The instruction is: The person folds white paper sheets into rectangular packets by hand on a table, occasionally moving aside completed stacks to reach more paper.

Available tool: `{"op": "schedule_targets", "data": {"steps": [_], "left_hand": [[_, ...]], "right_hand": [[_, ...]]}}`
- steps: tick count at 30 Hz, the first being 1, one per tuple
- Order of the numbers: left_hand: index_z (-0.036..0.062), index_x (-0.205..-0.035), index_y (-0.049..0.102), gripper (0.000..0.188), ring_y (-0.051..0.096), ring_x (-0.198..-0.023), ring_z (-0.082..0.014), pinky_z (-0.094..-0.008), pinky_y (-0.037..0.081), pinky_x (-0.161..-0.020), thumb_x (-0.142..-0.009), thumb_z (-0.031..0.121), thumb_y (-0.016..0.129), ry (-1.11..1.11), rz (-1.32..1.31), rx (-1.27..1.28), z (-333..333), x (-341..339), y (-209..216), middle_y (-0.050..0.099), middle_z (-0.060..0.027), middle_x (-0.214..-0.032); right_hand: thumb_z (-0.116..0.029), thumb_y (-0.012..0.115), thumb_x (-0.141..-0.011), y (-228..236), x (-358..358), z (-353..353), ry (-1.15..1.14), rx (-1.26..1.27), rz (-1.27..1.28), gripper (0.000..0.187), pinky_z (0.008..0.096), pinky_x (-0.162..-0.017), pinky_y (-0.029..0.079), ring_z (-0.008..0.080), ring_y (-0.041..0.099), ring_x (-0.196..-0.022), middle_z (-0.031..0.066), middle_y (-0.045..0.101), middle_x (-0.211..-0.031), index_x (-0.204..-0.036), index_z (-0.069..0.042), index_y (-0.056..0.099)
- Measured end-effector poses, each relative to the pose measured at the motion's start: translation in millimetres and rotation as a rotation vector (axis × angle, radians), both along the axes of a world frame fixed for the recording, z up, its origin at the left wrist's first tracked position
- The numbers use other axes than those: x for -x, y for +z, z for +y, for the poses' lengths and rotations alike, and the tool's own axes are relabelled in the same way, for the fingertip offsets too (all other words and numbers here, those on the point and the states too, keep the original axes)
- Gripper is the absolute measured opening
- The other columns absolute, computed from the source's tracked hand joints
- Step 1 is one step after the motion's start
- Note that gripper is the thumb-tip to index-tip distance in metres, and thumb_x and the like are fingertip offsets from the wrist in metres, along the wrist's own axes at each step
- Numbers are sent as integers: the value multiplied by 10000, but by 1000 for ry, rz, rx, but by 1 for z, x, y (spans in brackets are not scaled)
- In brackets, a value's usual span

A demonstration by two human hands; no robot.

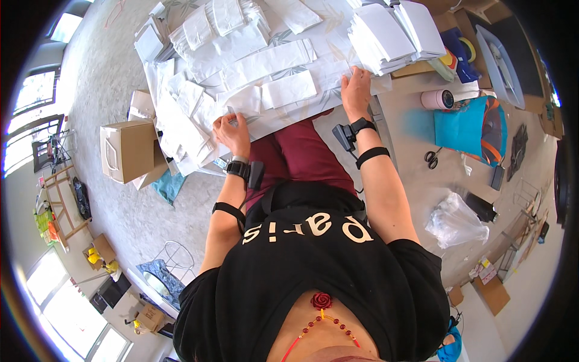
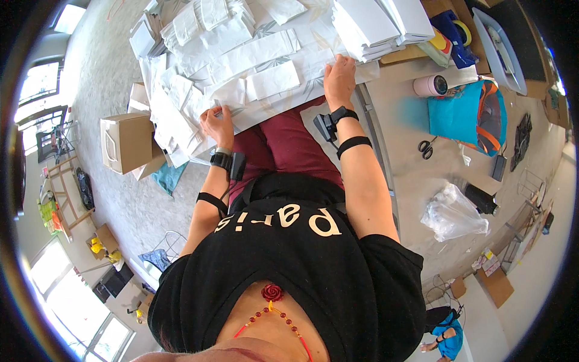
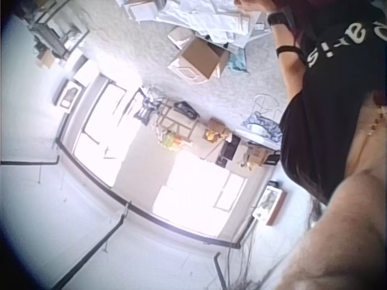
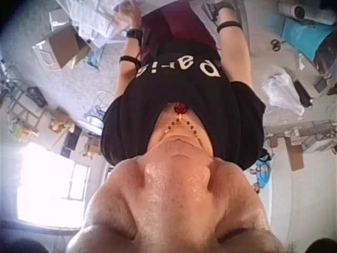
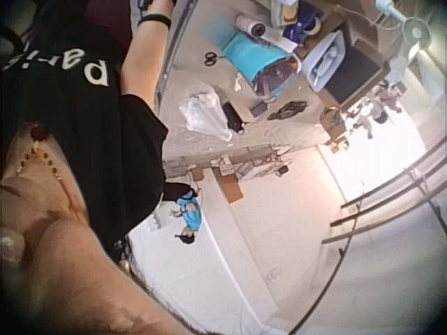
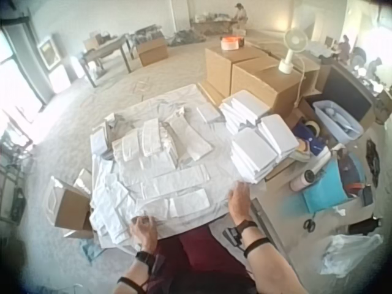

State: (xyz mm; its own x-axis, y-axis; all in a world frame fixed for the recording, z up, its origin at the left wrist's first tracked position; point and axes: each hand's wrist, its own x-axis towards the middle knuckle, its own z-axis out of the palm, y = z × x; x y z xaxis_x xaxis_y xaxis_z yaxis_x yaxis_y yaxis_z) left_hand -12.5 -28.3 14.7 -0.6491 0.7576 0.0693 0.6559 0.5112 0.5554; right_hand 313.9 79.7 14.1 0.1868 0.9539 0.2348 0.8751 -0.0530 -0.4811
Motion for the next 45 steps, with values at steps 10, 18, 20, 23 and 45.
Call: {"op": "schedule_targets", "data": {"steps": [10,18,20,23,45], "left_hand": [[66,-953,766,261,542,-1231,-314,-535,331,-1104,-852,306,755,64,-71,-22,5,6,-11,621,-105,-1207],[57,-936,764,260,572,-1179,-304,-506,352,-1085,-853,303,749,76,-95,-71,5,9,-17,639,-99,-1155],[57,-925,764,259,575,-1172,-301,-504,356,-1080,-853,305,747,80,-99,-87,5,10,-18,642,-96,-1145],[38,-956,740,274,577,-1163,-319,-480,372,-1069,-850,291,750,76,-111,-69,4,10,-16,630,-118,-1175],[29,-1291,675,477,601,-1108,-370,-444,523,-945,-826,53,782,-787,-184,-148,85,-125,17,570,-181,-1176]], "right_hand": [[-140,735,-931,3,1,-1,2,7,11,388,461,-949,550,400,570,-1195,212,540,-1264,-1251,0,565],[-138,732,-938,6,1,0,6,23,8,386,443,-969,546,385,569,-1201,207,539,-1267,-1253,9,563],[-137,731,-940,7,2,-1,7,24,9,386,440,-971,545,384,569,-1202,206,539,-1265,-1254,9,564],[-137,730,-941,7,2,-1,7,23,16,384,441,-972,544,384,570,-1200,205,541,-1261,-1255,9,564],[-134,724,-932,8,-2,3,12,45,71,370,495,-927,538,405,585,-1155,208,571,-1230,-1242,-2,571]]}}
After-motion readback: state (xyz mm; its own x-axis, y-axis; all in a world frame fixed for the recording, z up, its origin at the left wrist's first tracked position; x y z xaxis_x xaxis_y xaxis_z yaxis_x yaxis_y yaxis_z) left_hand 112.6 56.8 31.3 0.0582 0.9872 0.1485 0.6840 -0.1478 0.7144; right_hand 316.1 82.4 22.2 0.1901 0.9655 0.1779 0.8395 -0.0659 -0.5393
